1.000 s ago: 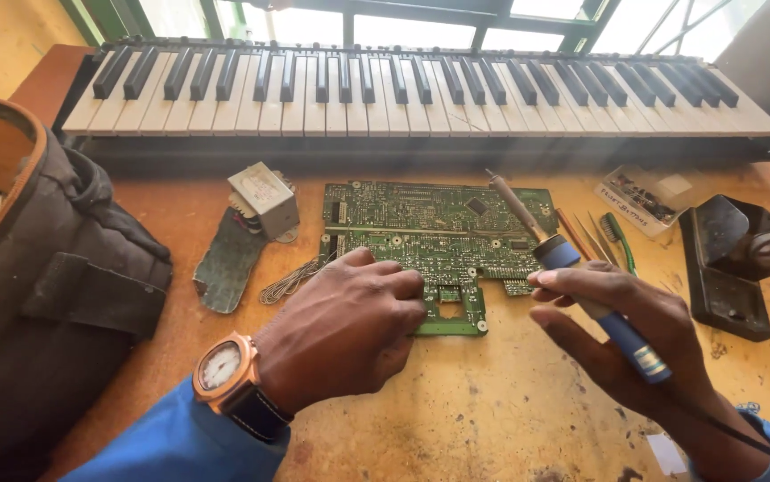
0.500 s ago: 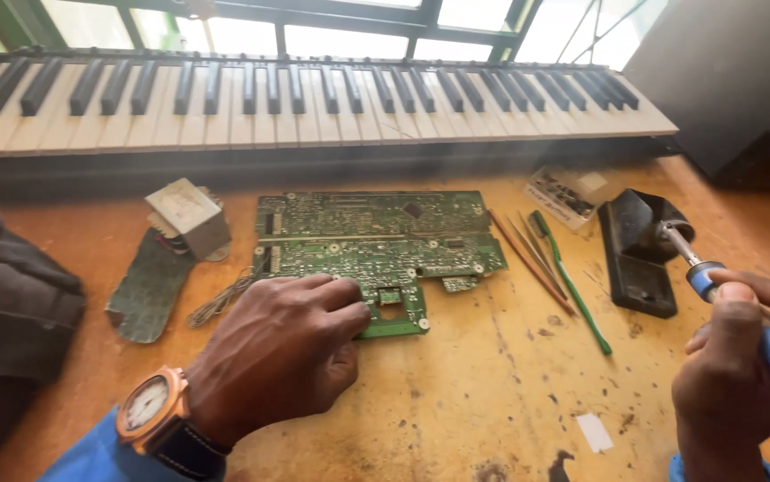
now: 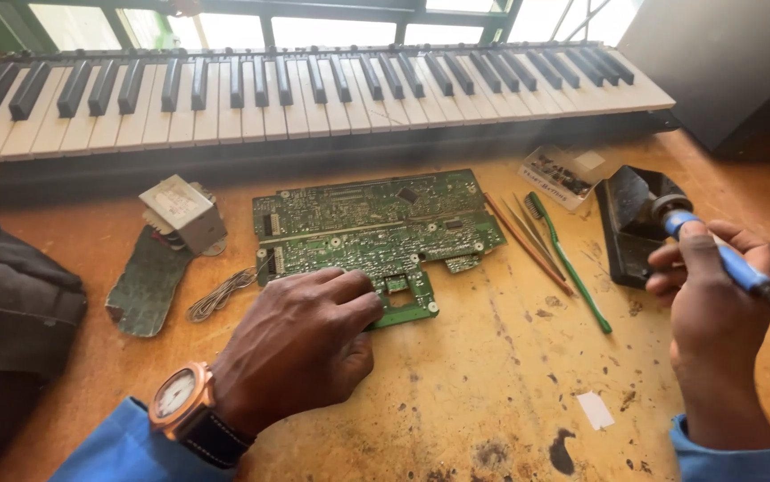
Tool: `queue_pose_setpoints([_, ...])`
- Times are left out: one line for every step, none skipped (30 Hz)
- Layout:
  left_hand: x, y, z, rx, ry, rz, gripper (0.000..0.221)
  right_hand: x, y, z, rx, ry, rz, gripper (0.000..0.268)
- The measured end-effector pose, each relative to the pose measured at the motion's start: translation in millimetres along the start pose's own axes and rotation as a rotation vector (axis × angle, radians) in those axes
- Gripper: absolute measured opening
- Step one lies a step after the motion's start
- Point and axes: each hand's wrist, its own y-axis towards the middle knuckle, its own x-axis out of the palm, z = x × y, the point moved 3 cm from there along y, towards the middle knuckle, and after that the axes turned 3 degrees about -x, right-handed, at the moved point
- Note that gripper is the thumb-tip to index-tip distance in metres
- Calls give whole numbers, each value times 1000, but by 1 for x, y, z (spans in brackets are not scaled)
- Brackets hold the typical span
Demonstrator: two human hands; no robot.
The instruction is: Soldering components and wire connections on a printed circuit board using a soldering iron and tweezers.
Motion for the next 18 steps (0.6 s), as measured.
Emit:
queue_pose_setpoints([0, 0, 0, 9, -8, 3, 3, 5, 12, 26, 216, 161, -49, 29])
queue_pose_setpoints([2, 0, 1, 19, -19, 7, 4, 9, 23, 52, 433, 318, -95, 40])
queue_pose_setpoints([3, 0, 1, 14, -21, 5, 4, 11, 22, 45, 436, 316, -99, 40])
queue_pose_setpoints([4, 0, 1, 22, -18, 10, 3, 13, 23, 38, 490, 402, -105, 32])
queue_pose_setpoints([5, 0, 2, 30, -15, 15, 5, 16, 23, 32, 545, 488, -110, 32])
queue_pose_setpoints([7, 0, 2, 26, -16, 13, 5, 18, 23, 33, 548, 486, -114, 32])
queue_pose_setpoints([8, 0, 3, 42, -24, 17, 7, 21, 24, 34, 566, 496, -135, 36])
queue_pose_setpoints([7, 1, 3, 59, -30, 22, 10, 25, 25, 35, 583, 508, -156, 40])
queue_pose_setpoints([7, 2, 2, 56, -28, 21, 10, 23, 27, 39, 584, 509, -159, 40])
queue_pose_setpoints([7, 2, 3, 68, -42, 32, 9, 23, 27, 44, 619, 548, -222, 43])
queue_pose_setpoints([7, 2, 3, 80, -56, 42, 8, 23, 27, 49, 654, 586, -286, 48])
queue_pose_setpoints([8, 1, 3, 78, -58, 40, 8, 22, 29, 54, 657, 584, -288, 48])
queue_pose_setpoints([8, 1, 2, 80, -61, 45, 8, 23, 30, 58, 689, 623, -360, 49])
queue_pose_setpoints([9, 1, 2, 84, -63, 51, 7, 23, 31, 62, 720, 662, -433, 51])
queue_pose_setpoints([9, 1, 2, 81, -64, 52, 7, 23, 26, 52, 721, 660, -434, 51])
queue_pose_setpoints([9, 1, 2, 81, -67, 53, 7, 26, 21, 40, 718, 613, -483, 40])
queue_pose_setpoints([8, 1, 2, 81, -71, 55, 7, 28, 16, 29, 715, 566, -530, 30])
queue_pose_setpoints([8, 1, 2, 78, -68, 56, 7, 31, 7, 19, 713, 568, -535, 30])
